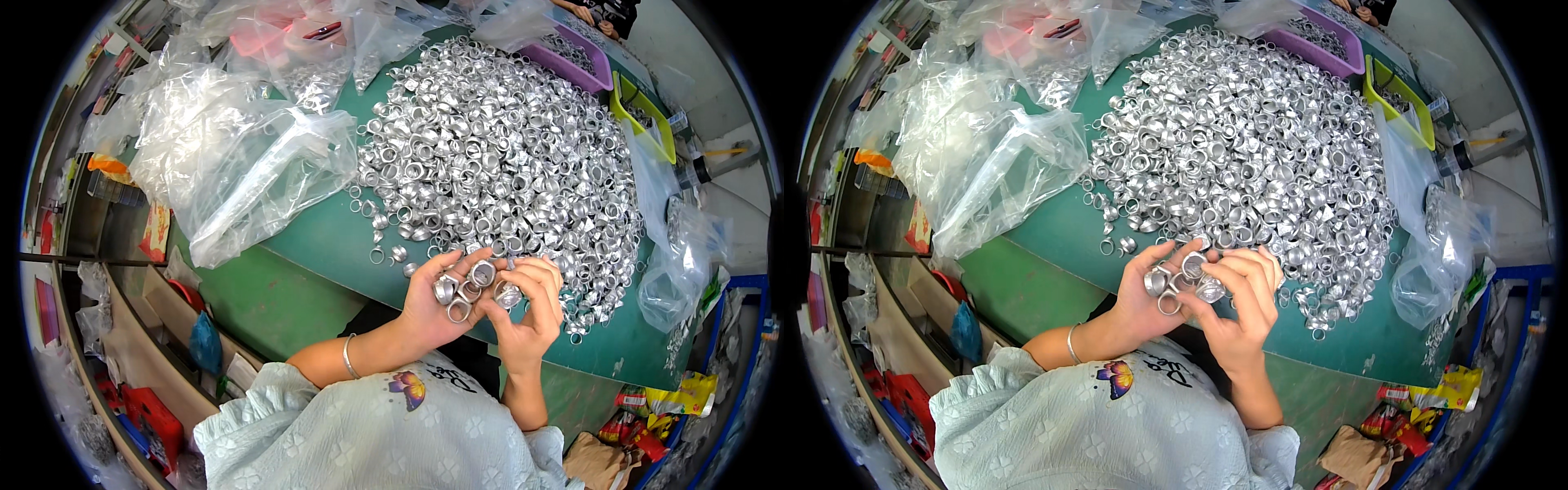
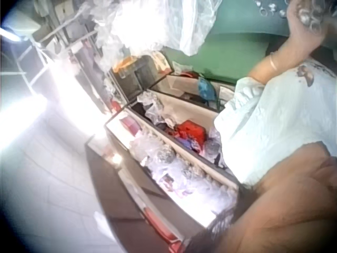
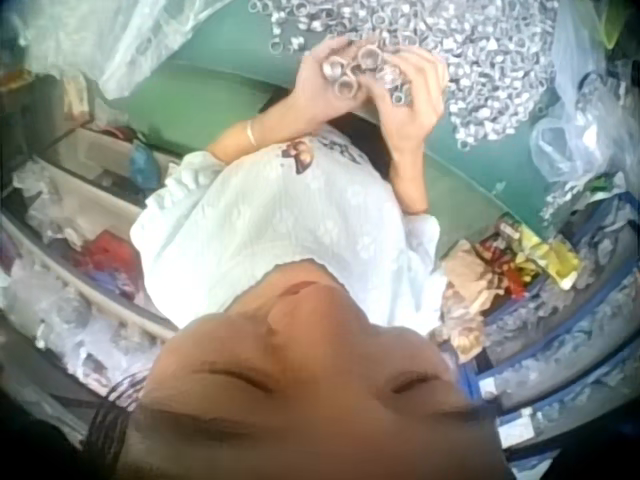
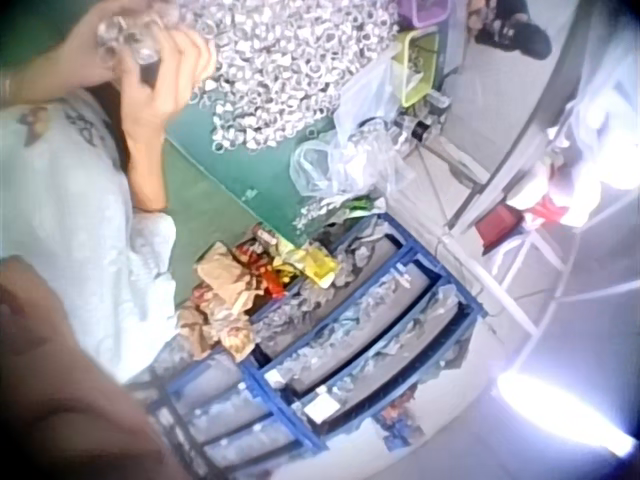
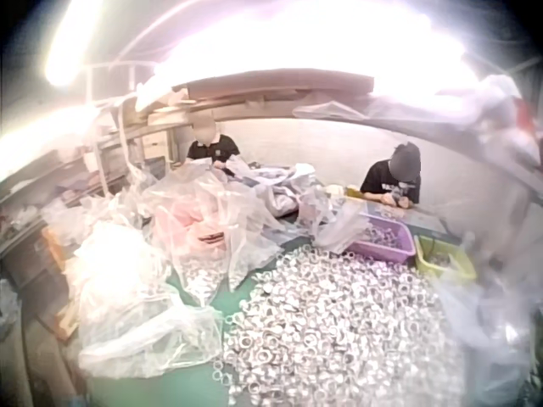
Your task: The person sorts a large pile of small metal rings on a green work table, picking them up to inspect them and placing them into clear plastic bags and a small purple tray.
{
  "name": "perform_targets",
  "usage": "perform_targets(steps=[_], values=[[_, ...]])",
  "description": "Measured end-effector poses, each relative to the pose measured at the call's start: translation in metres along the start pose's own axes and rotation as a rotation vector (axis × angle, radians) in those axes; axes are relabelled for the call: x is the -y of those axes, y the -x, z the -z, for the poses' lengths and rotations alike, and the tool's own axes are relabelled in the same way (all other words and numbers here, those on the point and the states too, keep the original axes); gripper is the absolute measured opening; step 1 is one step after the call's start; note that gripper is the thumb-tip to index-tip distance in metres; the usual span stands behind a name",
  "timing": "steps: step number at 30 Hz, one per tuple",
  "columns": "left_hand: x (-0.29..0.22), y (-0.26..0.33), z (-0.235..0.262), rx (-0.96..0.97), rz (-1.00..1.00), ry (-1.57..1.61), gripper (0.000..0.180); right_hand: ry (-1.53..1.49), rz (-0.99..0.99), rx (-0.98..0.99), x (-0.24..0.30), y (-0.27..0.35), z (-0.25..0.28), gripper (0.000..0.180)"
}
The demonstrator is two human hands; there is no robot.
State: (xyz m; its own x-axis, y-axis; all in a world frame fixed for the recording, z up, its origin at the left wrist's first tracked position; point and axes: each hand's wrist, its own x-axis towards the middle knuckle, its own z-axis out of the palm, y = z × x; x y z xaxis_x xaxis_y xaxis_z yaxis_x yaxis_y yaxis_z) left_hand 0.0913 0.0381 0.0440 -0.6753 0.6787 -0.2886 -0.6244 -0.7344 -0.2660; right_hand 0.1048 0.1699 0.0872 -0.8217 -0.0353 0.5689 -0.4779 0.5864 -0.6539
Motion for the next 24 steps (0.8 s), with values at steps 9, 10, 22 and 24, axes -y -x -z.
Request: perform_targets(steps=[9,10,22,24], values=[[-0.002,-0.004,0.0,0.079,-0.05,0.025,0.035,0.12,-0.044,0.073,-0.002,0.006,0.0,0.037],[-0.001,-0.003,-0.001,0.093,-0.045,0.029,0.035,0.132,-0.045,0.067,-0.003,0.007,-0.001,0.038],[-0.002,0.01,-0.014,-0.019,-0.071,-0.132,0.046,0.144,-0.101,0.159,0.001,0.005,-0.005,0.041],[-0.002,0.011,-0.018,0.046,-0.076,-0.164,0.046,0.161,-0.083,0.216,0.0,0.003,-0.005,0.041]])
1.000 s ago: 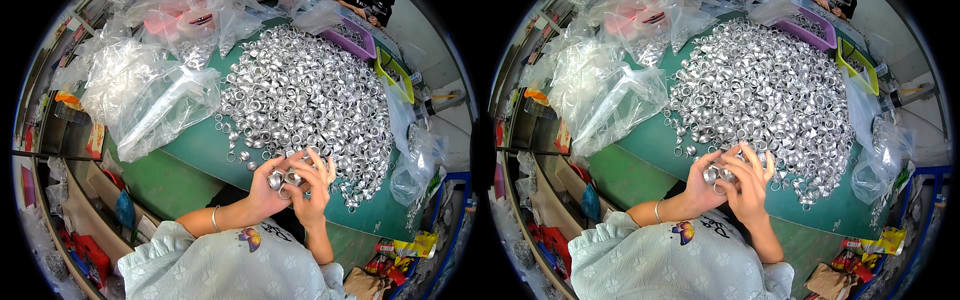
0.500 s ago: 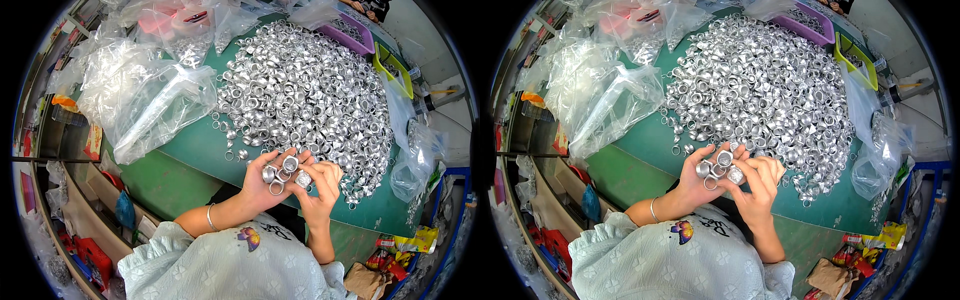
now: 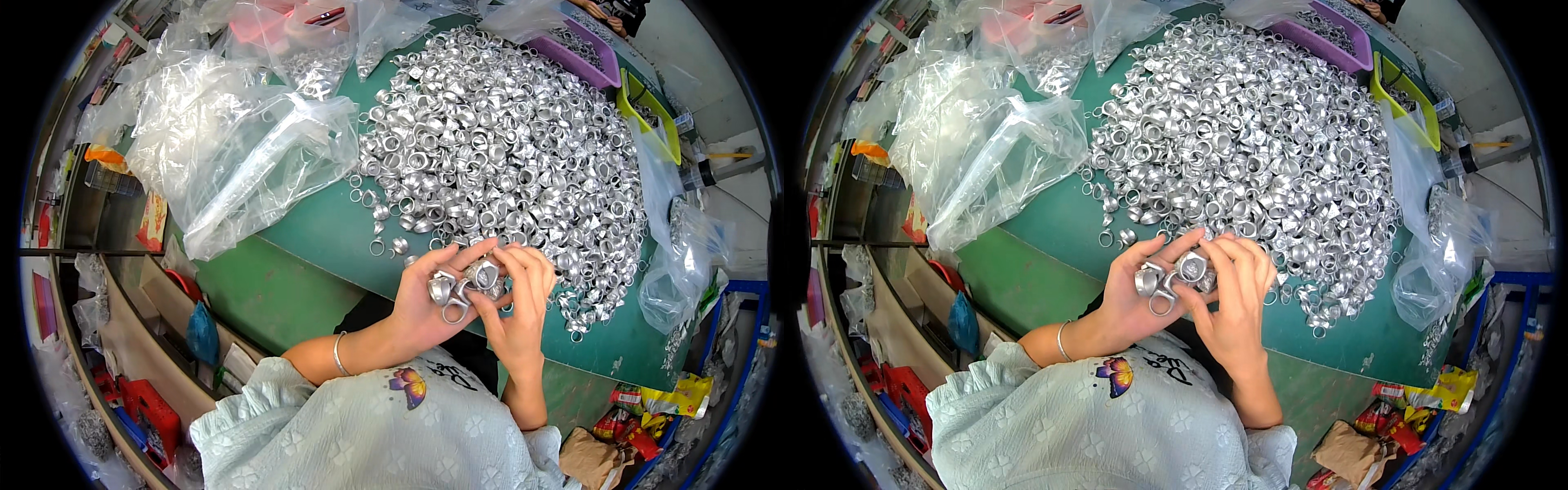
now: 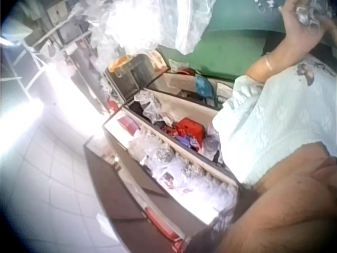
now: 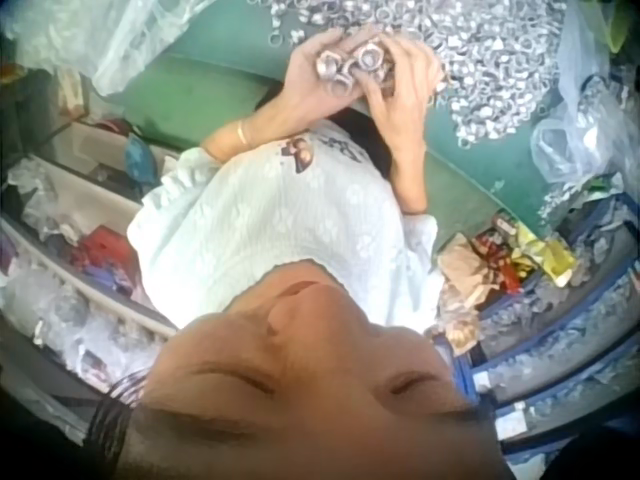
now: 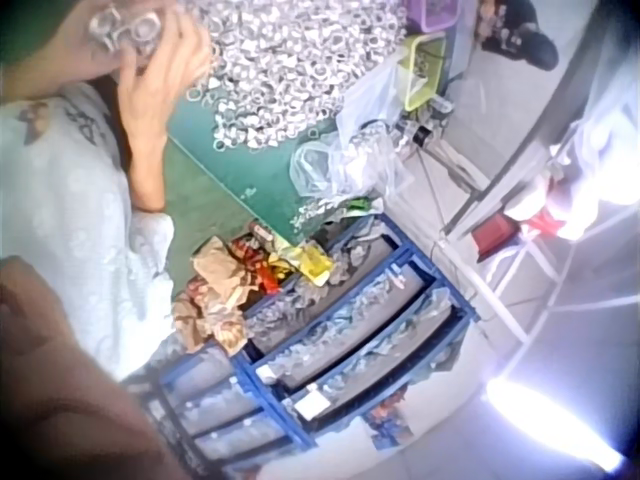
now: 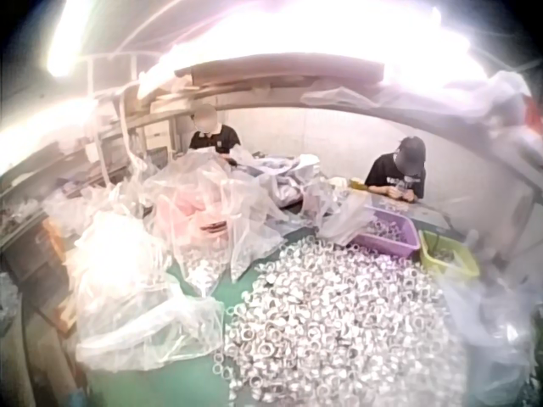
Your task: The person sorts a large pile of small metal rings on a green work table, picking them up to inspect them and placing them into clear plastic bags and a small purple tray.
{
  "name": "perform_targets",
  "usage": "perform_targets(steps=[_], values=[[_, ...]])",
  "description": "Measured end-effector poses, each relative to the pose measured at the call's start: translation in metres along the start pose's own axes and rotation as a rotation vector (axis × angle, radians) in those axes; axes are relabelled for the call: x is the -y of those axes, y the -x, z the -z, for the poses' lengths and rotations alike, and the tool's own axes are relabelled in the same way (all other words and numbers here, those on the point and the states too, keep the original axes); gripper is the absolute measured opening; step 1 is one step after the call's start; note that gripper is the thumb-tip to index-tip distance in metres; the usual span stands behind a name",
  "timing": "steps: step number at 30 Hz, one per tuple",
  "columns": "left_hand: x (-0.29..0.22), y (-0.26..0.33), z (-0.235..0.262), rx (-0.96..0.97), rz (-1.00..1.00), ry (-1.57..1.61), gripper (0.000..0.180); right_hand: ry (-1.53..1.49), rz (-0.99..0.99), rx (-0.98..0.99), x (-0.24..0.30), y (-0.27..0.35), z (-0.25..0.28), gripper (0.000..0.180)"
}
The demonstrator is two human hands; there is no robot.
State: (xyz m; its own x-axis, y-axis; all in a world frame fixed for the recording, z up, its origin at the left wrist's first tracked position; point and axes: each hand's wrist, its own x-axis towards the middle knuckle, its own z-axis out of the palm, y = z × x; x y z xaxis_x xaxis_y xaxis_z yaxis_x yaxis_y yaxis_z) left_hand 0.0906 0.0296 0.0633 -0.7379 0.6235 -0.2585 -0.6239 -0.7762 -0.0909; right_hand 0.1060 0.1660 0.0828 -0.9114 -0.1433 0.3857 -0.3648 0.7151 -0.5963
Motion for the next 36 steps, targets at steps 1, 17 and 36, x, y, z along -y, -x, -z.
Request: perform_targets(steps=[1,17,36], values=[[0.0,0.0,-0.001,0.033,-0.005,-0.015,0.046,0.021,-0.001,0.017,-0.001,0.0,0.0,0.04],[-0.002,0.002,0.0,0.059,-0.026,0.028,0.038,-0.217,0.134,-0.226,-0.005,0.008,-0.007,0.036],[-0.004,0.004,-0.002,0.029,-0.066,-0.028,0.039,0.123,-0.018,0.088,0.005,0.005,0.016,0.042]])
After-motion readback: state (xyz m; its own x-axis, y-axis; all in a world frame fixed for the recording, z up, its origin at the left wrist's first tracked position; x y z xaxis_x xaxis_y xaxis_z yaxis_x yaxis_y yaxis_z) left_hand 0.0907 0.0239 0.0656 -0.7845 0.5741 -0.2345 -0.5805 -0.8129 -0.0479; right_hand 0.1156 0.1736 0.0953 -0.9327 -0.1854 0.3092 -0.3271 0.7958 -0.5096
